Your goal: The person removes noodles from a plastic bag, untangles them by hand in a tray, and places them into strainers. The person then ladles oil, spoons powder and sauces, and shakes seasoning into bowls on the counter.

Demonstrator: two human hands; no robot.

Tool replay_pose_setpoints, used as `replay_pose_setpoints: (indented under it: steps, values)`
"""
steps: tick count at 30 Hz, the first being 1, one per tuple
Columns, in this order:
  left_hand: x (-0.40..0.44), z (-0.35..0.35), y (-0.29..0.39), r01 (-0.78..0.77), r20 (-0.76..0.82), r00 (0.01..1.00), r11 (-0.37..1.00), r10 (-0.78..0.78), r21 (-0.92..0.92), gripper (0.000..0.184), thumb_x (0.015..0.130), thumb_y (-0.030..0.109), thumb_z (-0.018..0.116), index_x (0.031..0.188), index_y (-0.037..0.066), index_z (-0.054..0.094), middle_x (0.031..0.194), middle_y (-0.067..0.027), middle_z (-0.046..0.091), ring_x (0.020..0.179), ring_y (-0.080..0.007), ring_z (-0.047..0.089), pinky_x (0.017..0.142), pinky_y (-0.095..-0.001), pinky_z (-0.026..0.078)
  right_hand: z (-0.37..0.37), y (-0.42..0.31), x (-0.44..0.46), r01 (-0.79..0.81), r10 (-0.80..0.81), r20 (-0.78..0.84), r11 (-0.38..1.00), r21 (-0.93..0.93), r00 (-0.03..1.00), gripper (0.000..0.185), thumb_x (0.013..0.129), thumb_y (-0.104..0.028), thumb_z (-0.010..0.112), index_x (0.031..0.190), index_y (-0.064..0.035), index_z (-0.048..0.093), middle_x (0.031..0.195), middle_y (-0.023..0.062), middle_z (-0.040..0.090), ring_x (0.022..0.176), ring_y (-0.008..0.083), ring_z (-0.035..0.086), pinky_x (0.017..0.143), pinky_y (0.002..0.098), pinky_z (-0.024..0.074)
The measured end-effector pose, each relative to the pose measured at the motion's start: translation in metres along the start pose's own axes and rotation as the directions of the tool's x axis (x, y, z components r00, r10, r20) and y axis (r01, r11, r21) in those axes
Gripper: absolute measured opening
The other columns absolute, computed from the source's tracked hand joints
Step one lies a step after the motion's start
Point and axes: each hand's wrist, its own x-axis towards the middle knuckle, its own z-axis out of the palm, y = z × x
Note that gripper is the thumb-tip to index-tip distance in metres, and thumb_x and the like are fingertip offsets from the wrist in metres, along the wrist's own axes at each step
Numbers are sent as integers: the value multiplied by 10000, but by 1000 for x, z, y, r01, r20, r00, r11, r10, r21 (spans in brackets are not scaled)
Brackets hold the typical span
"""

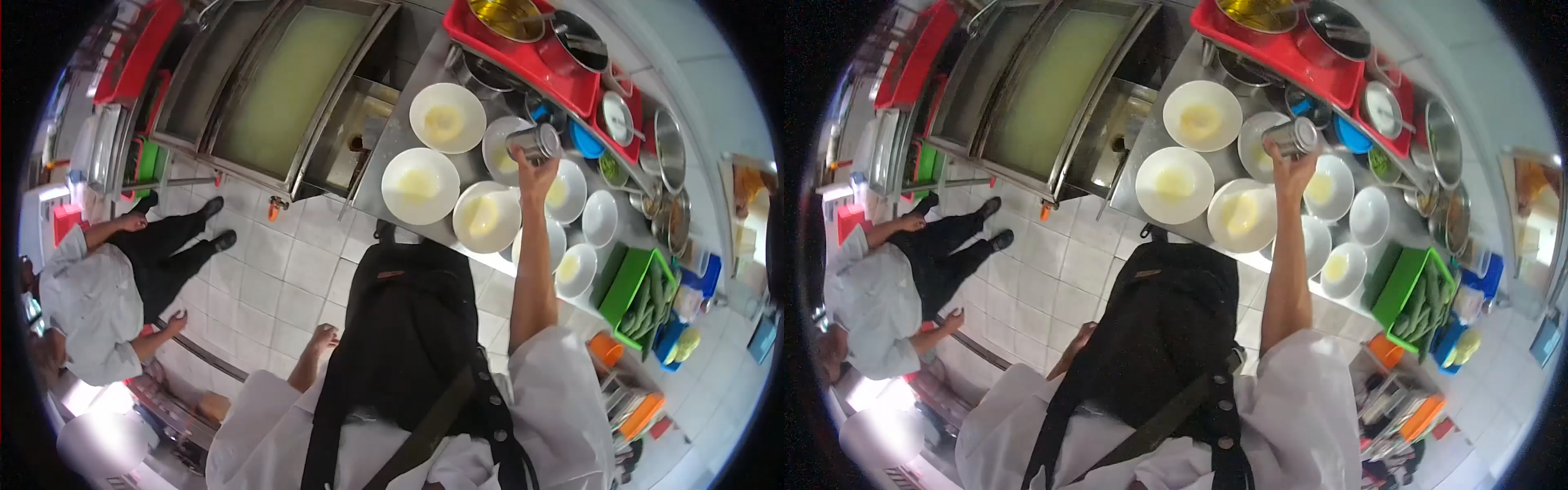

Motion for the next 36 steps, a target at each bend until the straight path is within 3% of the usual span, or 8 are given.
replay_pose_setpoints:
  steps: [6, 14, 19, 22, 23, 30, 32, 36]
  values:
    - [33, -29, 19, 268, -99, 960, 963, -263, 39, 237, 914, 247, 609, 1060, 62, 591, 752, -74, 580, 685, -238, 667, 575, -372, 558, -64, -93, 10, -63, 105, -178, 972, 225, 978, 553, 698, -105, 862, 1153, 19, 573, 1048, 120, 659, 894, 189, 637, 816, 306, 509]
    - [44, -36, 74, 139, -31, 990, 932, -136, 334, 237, 935, 264, 597, 1060, 65, 570, 775, -67, 581, 694, -226, 664, 620, -402, 570, -141, 63, 5, -20, -68, -271, 950, -312, 960, 636, 669, -152, 879, 1185, 21, 550, 1119, 141, 606, 996, 231, 603, 847, 335, 493]
    - [74, -56, 58, 219, -2, 975, 965, -221, 143, 233, 939, 232, 578, 1082, 49, 562, 776, -67, 572, 696, -250, 669, 678, -426, 580, -152, -88, -32, -288, 266, -406, 958, 7, 874, 509, 742, -128, 834, 1142, 27, 561, 958, 108, 671, 815, 164, 617, 789, 297, 488]
    - [75, -49, 75, 251, -22, 968, 951, -251, 181, 222, 938, 230, 584, 1079, 59, 569, 779, -75, 575, 675, -253, 667, 641, -432, 581, -152, -97, -97, -114, 109, -403, 993, 12, 909, 483, 766, -93, 811, 1163, 22, 559, 942, 99, 675, 820, 158, 627, 793, 296, 492]
    - [81, -50, 81, 83, 20, 995, 938, -95, 338, 219, 938, 232, 588, 1071, 59, 570, 784, -82, 579, 667, -255, 668, 623, -428, 583, -156, -56, -119, -221, 173, -406, 972, -75, 898, 486, 768, -88, 809, 1168, 24, 557, 946, 99, 672, 839, 165, 633, 803, 300, 495]
    - [88, -53, 128, 248, -27, 965, 872, -261, 422, 165, 953, 181, 545, 1052, 51, 564, 817, -122, 606, 664, -247, 675, 604, -407, 596, -146, -69, -150, -460, 300, -477, 848, -264, 826, 469, 795, -96, 777, 1186, 43, 557, 1053, 144, 652, 908, 179, 643, 828, 303, 511]
    - [95, -61, 144, 223, -18, 972, 905, -233, 362, 143, 954, 157, 519, 1046, 58, 567, 814, -116, 604, 680, -241, 677, 614, -405, 594, -132, -113, -125, -202, 250, -387, 966, 162, 888, 419, 826, -47, 725, 1196, 65, 562, 1085, 160, 661, 940, 194, 659, 848, 311, 529]
    - [102, -57, 155, 169, -52, 986, 923, -162, 347, 158, 967, 176, 492, 1031, 57, 572, 797, -106, 596, 698, -239, 676, 611, -403, 585, -71, -78, -135, -304, 308, -125, 951, 52, 943, 445, 786, -16, 754, 1185, 56, 571, 1076, 161, 663, 945, 222, 654, 854, 329, 533]
